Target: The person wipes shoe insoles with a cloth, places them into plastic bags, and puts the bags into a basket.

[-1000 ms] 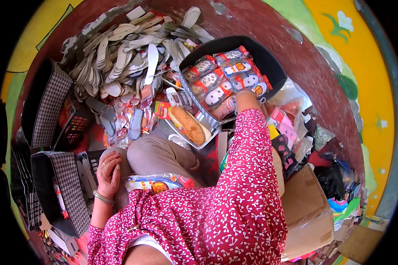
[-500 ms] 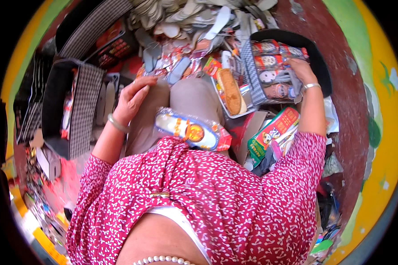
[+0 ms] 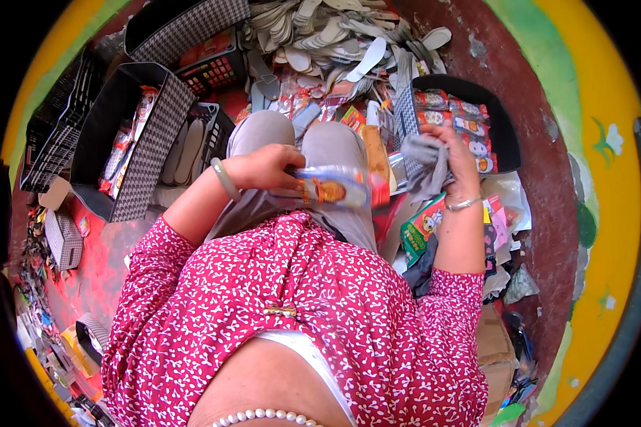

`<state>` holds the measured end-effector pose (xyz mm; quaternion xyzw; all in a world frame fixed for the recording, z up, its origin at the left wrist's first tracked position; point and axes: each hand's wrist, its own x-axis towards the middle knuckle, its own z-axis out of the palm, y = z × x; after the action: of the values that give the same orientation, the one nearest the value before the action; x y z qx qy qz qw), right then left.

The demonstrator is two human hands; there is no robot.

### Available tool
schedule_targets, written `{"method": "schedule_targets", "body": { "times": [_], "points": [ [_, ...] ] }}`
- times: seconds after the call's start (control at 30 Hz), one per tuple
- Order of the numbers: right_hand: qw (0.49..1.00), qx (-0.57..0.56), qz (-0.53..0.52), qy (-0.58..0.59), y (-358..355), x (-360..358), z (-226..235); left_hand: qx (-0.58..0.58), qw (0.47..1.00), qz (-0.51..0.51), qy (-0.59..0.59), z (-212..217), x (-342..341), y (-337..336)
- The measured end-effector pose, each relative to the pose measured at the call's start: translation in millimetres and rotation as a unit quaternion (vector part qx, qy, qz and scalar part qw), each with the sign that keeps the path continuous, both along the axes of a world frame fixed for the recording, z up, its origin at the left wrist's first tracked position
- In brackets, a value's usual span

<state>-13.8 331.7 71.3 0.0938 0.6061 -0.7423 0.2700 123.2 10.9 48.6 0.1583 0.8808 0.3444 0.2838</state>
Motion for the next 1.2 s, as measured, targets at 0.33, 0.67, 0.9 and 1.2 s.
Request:
{"method": "schedule_targets", "body": {
  "times": [0.33,0.67,0.9,1.2],
  "points": [
    [0.956,-0.227,0.045,0.181,-47.9,10.4,42.2,0.730,0.590,0.269,-0.216,-20.4,25.3,-25.2],
    [0.765,0.170,0.120,0.609,-196.7,38.0,-8.5,0.721,0.603,0.316,-0.129,13.6,30.5,1.4],
    [0.686,0.148,0.225,0.676,-188.5,106.2,8.3,0.806,0.457,0.352,-0.131,1.2,27.2,-9.4],
    [0.717,0.168,0.093,0.670,-189.2,30.5,17.5,0.766,0.575,0.250,-0.144,15.3,27.1,6.9]
  ]
}}
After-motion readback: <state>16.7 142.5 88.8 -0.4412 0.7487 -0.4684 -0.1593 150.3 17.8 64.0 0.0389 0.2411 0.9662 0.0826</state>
